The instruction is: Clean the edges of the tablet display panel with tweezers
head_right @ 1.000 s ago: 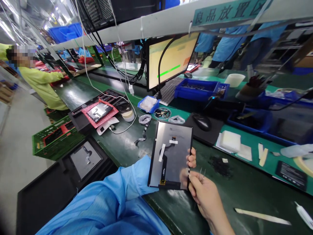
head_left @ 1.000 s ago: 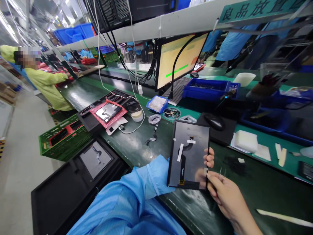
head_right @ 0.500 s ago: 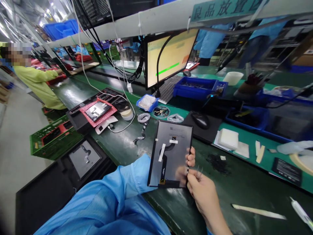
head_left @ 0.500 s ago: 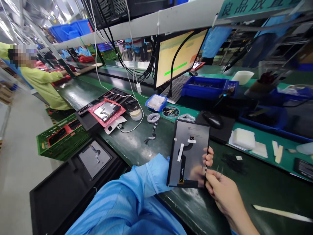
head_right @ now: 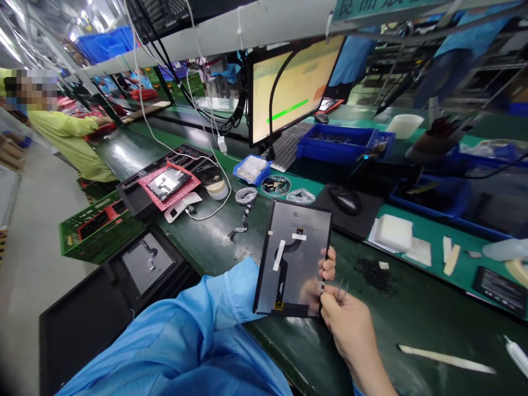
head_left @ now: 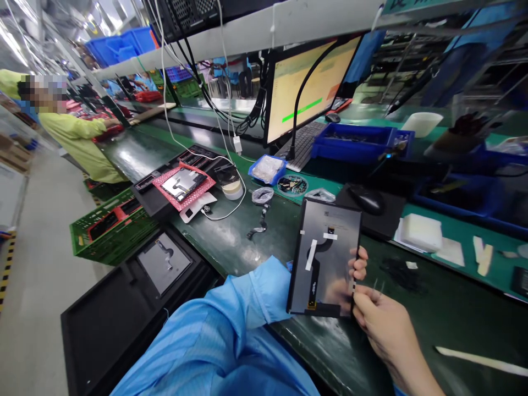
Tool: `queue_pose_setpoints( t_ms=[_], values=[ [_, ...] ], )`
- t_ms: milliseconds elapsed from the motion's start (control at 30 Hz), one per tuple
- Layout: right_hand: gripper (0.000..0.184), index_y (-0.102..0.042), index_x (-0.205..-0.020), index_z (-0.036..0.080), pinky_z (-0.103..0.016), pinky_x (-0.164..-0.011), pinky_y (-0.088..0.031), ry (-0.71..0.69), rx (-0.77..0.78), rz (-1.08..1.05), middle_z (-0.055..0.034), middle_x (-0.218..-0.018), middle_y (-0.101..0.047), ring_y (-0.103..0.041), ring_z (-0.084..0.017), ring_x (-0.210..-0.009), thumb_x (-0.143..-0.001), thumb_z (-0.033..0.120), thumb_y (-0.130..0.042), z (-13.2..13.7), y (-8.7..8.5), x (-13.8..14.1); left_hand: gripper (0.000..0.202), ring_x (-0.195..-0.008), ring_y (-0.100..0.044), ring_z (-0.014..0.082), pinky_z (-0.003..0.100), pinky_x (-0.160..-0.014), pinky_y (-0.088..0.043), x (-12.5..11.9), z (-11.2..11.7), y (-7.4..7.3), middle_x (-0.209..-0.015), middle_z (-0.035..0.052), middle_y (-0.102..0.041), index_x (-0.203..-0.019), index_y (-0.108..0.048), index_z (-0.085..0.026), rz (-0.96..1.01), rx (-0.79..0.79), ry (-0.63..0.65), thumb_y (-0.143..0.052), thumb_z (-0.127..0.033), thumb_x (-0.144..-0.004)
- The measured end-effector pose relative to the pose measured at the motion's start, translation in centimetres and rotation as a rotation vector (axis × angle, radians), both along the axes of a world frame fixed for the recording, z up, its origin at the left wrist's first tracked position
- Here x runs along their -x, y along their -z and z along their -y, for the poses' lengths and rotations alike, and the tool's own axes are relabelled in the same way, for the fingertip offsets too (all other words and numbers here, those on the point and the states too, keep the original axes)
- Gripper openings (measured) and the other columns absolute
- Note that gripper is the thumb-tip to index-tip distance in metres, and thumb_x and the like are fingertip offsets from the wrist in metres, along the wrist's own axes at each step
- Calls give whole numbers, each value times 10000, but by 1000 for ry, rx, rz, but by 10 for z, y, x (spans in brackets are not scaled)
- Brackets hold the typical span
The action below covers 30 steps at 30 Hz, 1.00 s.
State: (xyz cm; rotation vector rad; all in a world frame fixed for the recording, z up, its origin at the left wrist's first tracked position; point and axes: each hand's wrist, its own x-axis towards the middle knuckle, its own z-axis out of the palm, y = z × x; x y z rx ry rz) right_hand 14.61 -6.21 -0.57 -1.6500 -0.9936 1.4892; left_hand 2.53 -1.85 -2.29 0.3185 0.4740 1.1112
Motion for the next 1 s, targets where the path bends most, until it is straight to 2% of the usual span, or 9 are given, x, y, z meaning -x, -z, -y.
queue_pose_setpoints(
  t_ms=[100,233,300,367,467,567,633,833,1000],
  values=[
    [401,-603,-755,179,-215,-399,-133,-38,28,-23,76,-335,-413,-273,-65,-321,-490,449,-735,-1,0,-3,225,-575,-372,154,258,-493,-259,4,-2,-3,-719,33,-338,-843,-639,-200,140,96,106,-437,-292,-878],
    [494,-586,-801,176,-200,-399,-97,-138,85,-88,86,-334,-404,-240,-51,-299,-509,524,-782,-3,0,-6,231,-558,-323,144,255,-494,-228,8,-1,-13,-717,17,-300,-818,-613,-199,124,132,28,-428,-315,-893],
    [493,-574,-801,181,-195,-399,-101,-129,90,-93,94,-330,-394,-239,-47,-299,-496,508,-780,-3,-1,-6,185,-551,-311,139,256,-504,-232,11,3,-23,-713,10,-298,-805,-602,-200,113,147,24,-463,-297,-880],
    [462,-567,-789,186,-192,-401,-122,-89,77,-78,101,-322,-380,-252,-48,-305,-478,470,-758,-3,-2,-3,138,-557,-337,140,256,-515,-250,13,7,-33,-710,15,-322,-801,-603,-191,106,150,80,-495,-255,-857],
    [397,-572,-755,184,-196,-408,-155,-44,44,-32,90,-318,-393,-280,-51,-317,-465,422,-702,-2,-3,0,197,-561,-358,139,238,-503,-244,13,10,-40,-717,26,-346,-801,-622,-183,113,156,83,-452,-221,-893],
    [354,-577,-728,183,-204,-410,-161,-26,21,-1,76,-325,-415,-294,-55,-320,-463,402,-660,-1,-3,2,358,-524,-344,129,232,-466,-193,9,10,-38,-711,24,-328,-776,-618,-175,123,187,62,-319,-204,-969],
    [351,-576,-732,186,-207,-407,-151,-17,23,2,76,-325,-415,-288,-55,-317,-466,400,-656,-1,-2,1,385,-524,-362,120,228,-458,-196,7,10,-35,-721,24,-332,-783,-618,-168,154,184,51,-299,-217,-992],
    [480,-584,-850,176,-188,-390,-125,-109,48,-103,104,-333,-390,-263,-57,-292,-542,490,-776,-2,4,-7,220,-556,-395,116,220,-508,-284,13,11,-35,-738,13,-351,-838,-610,-151,203,179,65,-416,-178,-938],
    [448,-560,-783,197,-187,-385,-159,-101,31,-120,110,-347,-380,-272,-52,-307,-508,436,-822,-2,5,-7,226,-571,-344,140,268,-519,-244,11,1,-15,-730,21,-352,-841,-639,-189,187,126,98,-446,-259,-935]
  ],
)
